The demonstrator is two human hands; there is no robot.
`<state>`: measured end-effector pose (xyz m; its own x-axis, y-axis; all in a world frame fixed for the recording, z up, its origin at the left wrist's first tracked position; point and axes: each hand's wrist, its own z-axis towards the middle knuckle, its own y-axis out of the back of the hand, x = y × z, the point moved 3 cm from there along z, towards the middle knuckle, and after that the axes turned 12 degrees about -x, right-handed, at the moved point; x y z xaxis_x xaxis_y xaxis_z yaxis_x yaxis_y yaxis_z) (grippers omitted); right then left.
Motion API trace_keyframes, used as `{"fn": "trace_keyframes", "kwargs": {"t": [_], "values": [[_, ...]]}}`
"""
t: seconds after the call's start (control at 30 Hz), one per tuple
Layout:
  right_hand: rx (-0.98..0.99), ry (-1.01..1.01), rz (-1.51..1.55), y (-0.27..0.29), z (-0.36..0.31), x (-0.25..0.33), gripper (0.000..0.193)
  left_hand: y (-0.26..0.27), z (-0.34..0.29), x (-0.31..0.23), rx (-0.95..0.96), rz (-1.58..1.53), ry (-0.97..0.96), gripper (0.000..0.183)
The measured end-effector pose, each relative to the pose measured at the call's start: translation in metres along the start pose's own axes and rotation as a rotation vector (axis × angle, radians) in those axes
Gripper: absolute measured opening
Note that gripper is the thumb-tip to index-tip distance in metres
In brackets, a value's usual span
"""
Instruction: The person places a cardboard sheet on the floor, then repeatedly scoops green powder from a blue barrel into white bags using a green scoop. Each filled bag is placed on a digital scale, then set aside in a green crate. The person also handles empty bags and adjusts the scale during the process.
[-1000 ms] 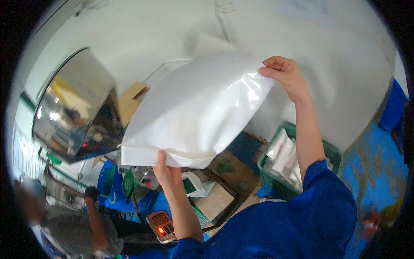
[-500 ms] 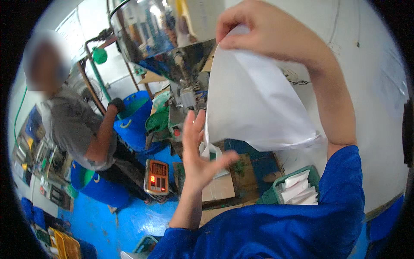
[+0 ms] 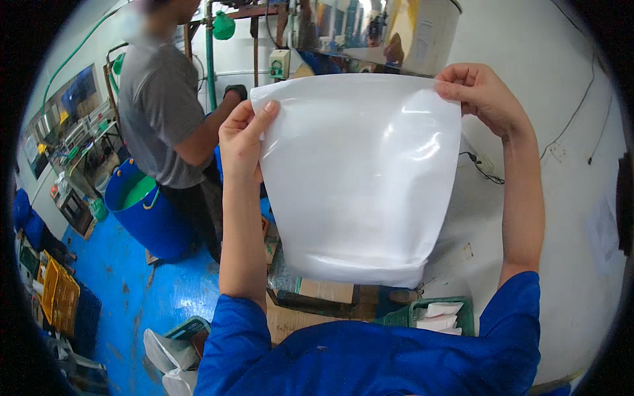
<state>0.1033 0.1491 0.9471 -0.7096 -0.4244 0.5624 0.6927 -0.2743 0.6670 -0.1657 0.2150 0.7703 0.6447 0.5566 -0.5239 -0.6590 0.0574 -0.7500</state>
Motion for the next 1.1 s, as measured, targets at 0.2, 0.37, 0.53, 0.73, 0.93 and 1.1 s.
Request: {"fn": "trace_keyframes", "kwargs": {"t": [0.2, 0.37, 0.53, 0.73, 0.93, 1.1], "values": [[0.142, -0.05, 0.185, -0.023, 0.005, -0.014, 0.024, 0.027, 0.003, 0.002, -0.023, -0.02, 0.064, 0.017], [0.119, -0.062, 0.188, -0.035, 0.008, -0.017, 0.025, 0.048, -0.001, 0.005, -0.102, -0.033, 0.126, 0.018], [0.13, -0.08, 0.231, -0.055, 0.015, -0.02, 0.022, 0.075, 0.0, 0.006, -0.192, 0.054, 0.079, 0.018], [-0.556, 0.658, -0.353, -0.108, 0.031, -0.001, 0.02, 0.091, -0.012, -0.034, -0.513, 0.126, -0.149, 0.015], [0.194, 0.346, 0.679, -0.221, -0.028, 0.019, 0.053, 0.011, -0.066, -0.03, -0.35, 0.564, -0.762, 0.013], [0.044, 0.061, 0.862, -0.251, -0.004, -0.003, 0.028, 0.006, -0.071, -0.015, -0.137, 0.928, -0.69, 0.023]]}}
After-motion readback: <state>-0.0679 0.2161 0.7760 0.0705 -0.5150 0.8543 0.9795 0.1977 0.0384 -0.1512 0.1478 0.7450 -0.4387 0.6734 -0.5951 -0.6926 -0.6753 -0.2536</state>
